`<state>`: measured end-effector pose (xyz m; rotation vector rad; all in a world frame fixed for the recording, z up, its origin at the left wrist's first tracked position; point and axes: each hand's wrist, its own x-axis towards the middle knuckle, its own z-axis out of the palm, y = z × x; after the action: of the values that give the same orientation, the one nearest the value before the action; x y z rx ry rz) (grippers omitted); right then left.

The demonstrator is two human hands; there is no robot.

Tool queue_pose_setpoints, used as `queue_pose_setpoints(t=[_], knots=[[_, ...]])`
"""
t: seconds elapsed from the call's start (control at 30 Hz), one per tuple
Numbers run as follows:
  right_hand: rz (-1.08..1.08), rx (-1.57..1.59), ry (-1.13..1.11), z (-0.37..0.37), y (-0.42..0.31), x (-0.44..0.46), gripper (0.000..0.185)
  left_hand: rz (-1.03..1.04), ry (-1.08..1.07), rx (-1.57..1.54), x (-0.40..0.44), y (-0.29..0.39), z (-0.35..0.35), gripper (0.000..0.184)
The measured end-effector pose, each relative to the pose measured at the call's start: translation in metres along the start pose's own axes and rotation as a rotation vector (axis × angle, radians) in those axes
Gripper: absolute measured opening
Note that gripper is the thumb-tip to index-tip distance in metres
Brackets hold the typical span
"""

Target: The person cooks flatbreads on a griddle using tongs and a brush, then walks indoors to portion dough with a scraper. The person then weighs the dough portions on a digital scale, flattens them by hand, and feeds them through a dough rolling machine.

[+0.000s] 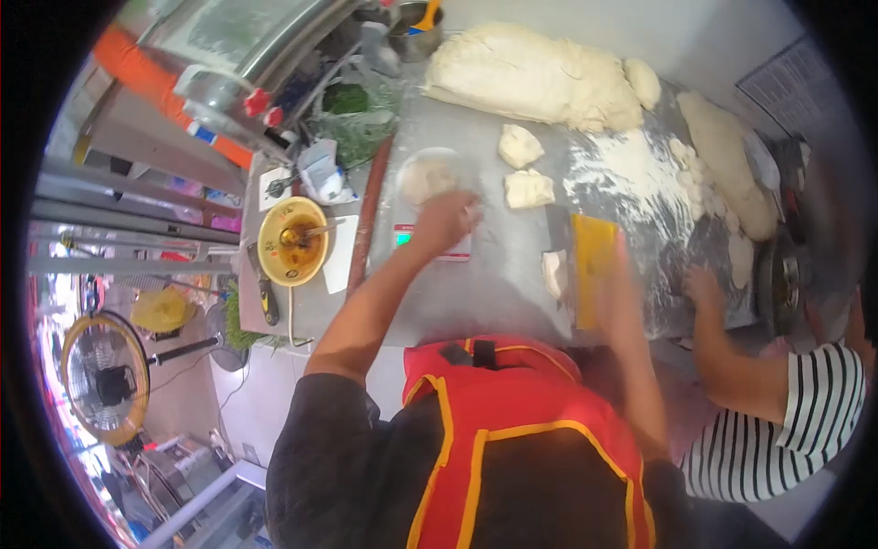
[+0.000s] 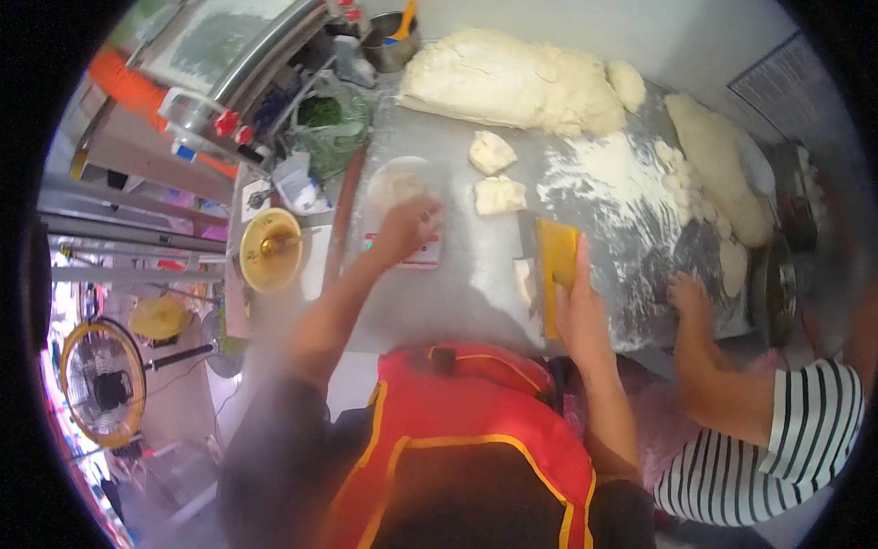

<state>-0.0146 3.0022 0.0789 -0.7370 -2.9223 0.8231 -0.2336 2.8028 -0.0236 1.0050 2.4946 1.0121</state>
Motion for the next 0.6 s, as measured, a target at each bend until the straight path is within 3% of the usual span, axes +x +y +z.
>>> queue_pose_setpoints(t=[0.03,0.1,0.2,0.3,0.43,0.6], knots=[[0.071,-0.026,-0.032,-0.002,0.000,-0.001,0.076,-0.054,-0.127,-0.091,-0.006,0.009,0.019,0.032],[0.144,-0.087,-0.086,-0.003,-0.009,-0.006,0.078,0.212,-0.120,-0.186,-0.012,0.001,0.085,0.035],[0.097,-0.069,-0.059,0.009,-0.001,-0.015,0.080,0.171,-0.120,-0.435,-0.009,0.031,0.131,0.032],[0.078,0.008,-0.050,0.024,0.010,-0.021,0.081,0.212,-0.142,-0.284,0.001,0.038,0.153,0.024],[0.264,0.090,-0.180,0.023,-0.002,-0.021,0.079,0.197,-0.101,-0.255,-0.005,0.037,0.164,0.016],[0.154,0.090,-0.119,0.062,0.007,-0.017,0.080,0.054,-0.041,-0.203,-0.021,0.044,0.154,0.013]])
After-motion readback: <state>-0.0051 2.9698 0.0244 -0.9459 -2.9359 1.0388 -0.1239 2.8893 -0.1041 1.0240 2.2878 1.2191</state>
